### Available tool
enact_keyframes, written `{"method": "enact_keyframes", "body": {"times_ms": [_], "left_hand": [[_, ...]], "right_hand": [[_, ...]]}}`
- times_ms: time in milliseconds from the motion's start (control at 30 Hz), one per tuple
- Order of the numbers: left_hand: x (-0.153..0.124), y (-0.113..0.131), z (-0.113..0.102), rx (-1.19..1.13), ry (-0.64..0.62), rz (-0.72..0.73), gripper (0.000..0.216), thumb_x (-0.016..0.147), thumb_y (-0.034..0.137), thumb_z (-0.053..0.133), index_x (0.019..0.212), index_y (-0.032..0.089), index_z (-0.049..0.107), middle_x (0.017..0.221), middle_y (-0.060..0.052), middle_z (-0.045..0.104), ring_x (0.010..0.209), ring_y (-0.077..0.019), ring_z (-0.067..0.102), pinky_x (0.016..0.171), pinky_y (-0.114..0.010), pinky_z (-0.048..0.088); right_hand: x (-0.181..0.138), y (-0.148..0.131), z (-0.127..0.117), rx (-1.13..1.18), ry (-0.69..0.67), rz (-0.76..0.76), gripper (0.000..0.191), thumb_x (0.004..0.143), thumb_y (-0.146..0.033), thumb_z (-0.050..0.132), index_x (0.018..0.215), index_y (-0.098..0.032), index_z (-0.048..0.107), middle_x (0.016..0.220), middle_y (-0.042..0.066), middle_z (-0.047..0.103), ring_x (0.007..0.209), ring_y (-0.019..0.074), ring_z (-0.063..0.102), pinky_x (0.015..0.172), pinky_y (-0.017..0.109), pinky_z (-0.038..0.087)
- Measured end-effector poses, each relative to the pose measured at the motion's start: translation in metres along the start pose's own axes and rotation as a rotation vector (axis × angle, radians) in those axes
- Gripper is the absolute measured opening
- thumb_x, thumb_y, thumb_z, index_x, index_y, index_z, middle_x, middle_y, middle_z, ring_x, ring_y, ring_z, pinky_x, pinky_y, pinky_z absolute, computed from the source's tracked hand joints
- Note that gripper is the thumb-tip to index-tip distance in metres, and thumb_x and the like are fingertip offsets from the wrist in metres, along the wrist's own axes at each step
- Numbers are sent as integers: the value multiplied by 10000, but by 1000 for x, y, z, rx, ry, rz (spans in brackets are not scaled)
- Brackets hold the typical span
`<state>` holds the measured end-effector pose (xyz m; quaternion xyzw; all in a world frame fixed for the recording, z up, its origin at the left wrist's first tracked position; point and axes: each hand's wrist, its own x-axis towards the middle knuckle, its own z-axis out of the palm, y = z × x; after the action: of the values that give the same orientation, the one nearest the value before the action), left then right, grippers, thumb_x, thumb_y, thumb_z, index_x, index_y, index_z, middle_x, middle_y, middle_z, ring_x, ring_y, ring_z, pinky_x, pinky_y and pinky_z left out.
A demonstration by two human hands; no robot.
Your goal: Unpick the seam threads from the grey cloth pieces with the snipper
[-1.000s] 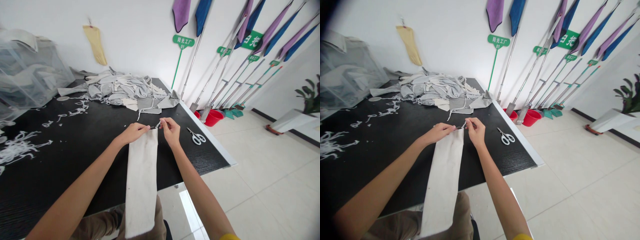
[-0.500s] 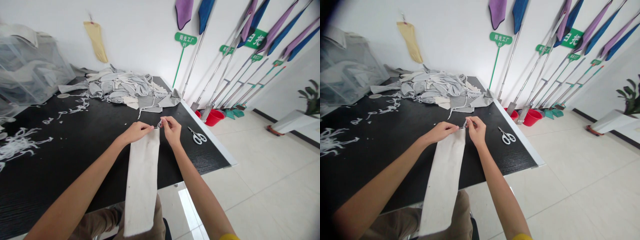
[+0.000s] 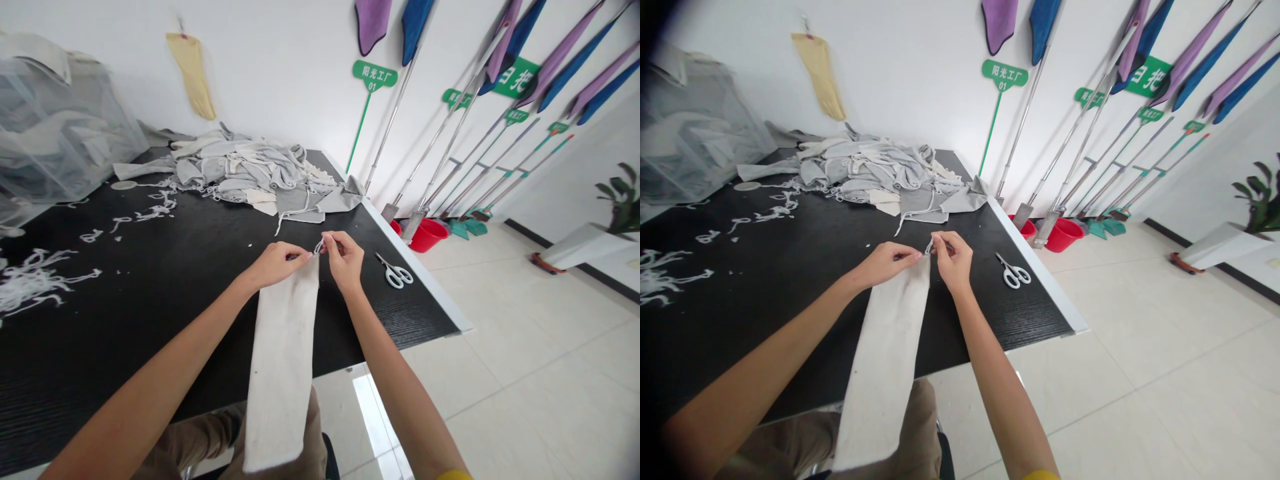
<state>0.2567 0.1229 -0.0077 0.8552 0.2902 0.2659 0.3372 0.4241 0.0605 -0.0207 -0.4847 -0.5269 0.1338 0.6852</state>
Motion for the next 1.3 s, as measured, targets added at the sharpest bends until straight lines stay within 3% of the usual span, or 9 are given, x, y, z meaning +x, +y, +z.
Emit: {"method": "enact_keyframes", "body": {"times_ms": [200, 767, 1300], "left_hand": [[1, 2, 4, -8, 53, 3, 353, 889, 465, 550, 990, 223, 787, 1016, -22, 780, 957, -233, 699, 853, -297, 496], [1, 9, 9, 29, 108, 29, 340, 875, 452, 584, 972, 202, 794, 974, -25, 786, 857, -212, 700, 765, -267, 485], [2, 10, 8, 30, 127, 68, 264, 873, 354, 595, 936, 197, 798, 959, -26, 790, 887, -212, 719, 764, -263, 496]], "right_hand": [[3, -1, -5, -139, 46, -119, 199, 916, -350, 598, 871, -217, 739, 842, 46, 711, 811, 187, 639, 765, 330, 528], [4, 0, -7, -141, 60, -130, 218, 920, -375, 592, 879, -219, 738, 842, 49, 711, 786, 190, 627, 744, 333, 507], [4, 2, -7, -117, 73, -128, 207, 917, -356, 601, 872, -206, 735, 848, 45, 709, 798, 180, 634, 754, 328, 502]]}}
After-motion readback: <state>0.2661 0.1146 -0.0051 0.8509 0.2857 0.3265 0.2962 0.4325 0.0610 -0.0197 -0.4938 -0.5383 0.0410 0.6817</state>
